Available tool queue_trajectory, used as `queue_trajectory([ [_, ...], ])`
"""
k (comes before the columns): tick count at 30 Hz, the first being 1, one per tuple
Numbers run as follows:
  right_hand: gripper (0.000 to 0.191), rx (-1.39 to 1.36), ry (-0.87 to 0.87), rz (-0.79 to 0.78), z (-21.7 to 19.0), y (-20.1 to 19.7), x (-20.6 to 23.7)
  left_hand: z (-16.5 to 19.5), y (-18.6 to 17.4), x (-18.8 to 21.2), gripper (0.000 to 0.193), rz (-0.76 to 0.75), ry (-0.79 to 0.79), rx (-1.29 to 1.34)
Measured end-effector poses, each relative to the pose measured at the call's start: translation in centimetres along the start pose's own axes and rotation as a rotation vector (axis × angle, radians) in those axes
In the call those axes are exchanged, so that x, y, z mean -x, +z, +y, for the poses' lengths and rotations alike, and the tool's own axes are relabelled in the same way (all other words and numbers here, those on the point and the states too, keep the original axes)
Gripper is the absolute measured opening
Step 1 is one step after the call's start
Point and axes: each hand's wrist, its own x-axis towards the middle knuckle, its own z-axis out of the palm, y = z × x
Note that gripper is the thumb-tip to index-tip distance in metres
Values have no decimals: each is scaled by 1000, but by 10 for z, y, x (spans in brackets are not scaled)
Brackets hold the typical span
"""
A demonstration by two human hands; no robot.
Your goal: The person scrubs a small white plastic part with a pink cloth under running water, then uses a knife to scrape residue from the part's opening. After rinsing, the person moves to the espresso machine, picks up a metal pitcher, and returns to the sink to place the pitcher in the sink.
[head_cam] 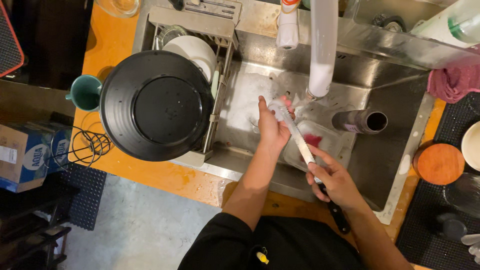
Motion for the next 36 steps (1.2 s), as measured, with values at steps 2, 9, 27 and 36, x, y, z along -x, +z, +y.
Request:
queue_trajectory([
  [2, 51, 51, -67, 44, 0, 0, 1, 0, -1, -1, 66, -16, 12, -15],
  [9, 50, 216, -258, 238, 8, 11, 8, 8, 11, 12, 63, 30, -11, -23],
  [27, 41, 662, -419, 317, -8, -2, 26, 27, 12, 23, 29, -145, 29, -300],
  [36, 43, 739, -485, 281, -17, -6, 30, 29, 11, 24, 30, -181, 48, -380],
])
